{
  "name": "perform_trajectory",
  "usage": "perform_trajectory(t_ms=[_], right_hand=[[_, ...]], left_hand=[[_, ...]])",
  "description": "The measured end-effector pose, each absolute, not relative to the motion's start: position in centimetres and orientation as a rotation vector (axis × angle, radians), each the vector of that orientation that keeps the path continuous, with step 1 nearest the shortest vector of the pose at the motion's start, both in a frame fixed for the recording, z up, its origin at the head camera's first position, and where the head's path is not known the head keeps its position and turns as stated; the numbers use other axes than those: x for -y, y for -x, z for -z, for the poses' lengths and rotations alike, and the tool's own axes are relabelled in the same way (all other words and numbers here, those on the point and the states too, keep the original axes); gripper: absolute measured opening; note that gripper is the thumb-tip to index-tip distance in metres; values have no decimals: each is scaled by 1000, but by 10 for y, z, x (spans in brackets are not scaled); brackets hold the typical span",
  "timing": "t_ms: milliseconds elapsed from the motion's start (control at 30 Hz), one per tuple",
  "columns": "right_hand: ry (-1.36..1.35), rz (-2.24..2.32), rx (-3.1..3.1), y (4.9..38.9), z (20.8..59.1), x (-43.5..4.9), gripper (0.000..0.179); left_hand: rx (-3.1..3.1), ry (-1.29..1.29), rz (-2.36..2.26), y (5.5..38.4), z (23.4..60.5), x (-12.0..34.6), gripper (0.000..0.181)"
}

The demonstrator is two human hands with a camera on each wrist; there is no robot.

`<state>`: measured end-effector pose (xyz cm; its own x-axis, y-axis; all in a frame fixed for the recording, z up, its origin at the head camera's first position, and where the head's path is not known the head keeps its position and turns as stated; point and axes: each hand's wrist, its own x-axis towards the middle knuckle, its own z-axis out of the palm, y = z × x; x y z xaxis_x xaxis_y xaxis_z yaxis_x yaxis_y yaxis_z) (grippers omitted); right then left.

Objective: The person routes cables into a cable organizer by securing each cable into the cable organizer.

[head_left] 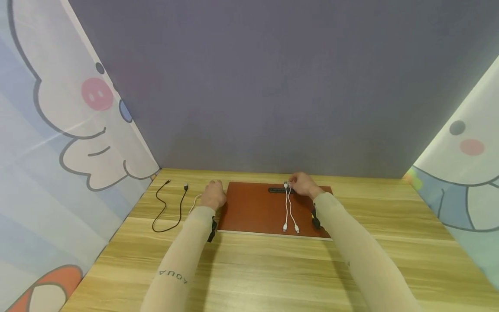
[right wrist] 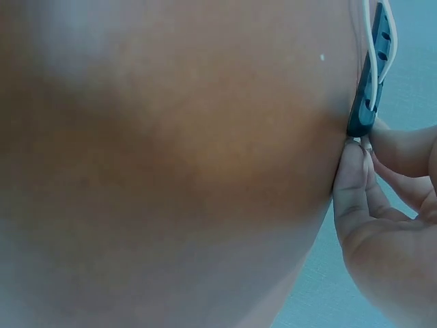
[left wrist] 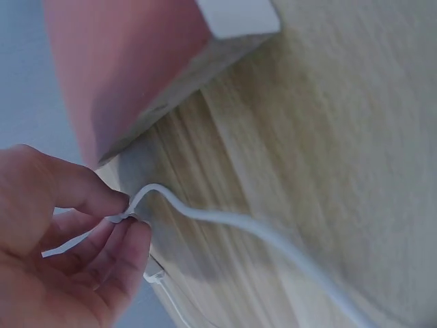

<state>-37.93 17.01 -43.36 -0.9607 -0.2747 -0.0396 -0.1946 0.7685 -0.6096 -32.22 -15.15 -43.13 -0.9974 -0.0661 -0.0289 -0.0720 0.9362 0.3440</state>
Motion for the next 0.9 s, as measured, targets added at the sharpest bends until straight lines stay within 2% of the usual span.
perform_trajectory(t_ms=[300,567,900], right_hand=[[385,936,-2835,379,430,-168,31],[403,950,-2828,373,424,-171,35],[496,985,-2890,366,417,-174,23]], left_hand=[[-3060,74,-629,322,422,157,25],[-3023,32,-713,320,418,161,30],[-3000,-52,-681,318,408,160,30]])
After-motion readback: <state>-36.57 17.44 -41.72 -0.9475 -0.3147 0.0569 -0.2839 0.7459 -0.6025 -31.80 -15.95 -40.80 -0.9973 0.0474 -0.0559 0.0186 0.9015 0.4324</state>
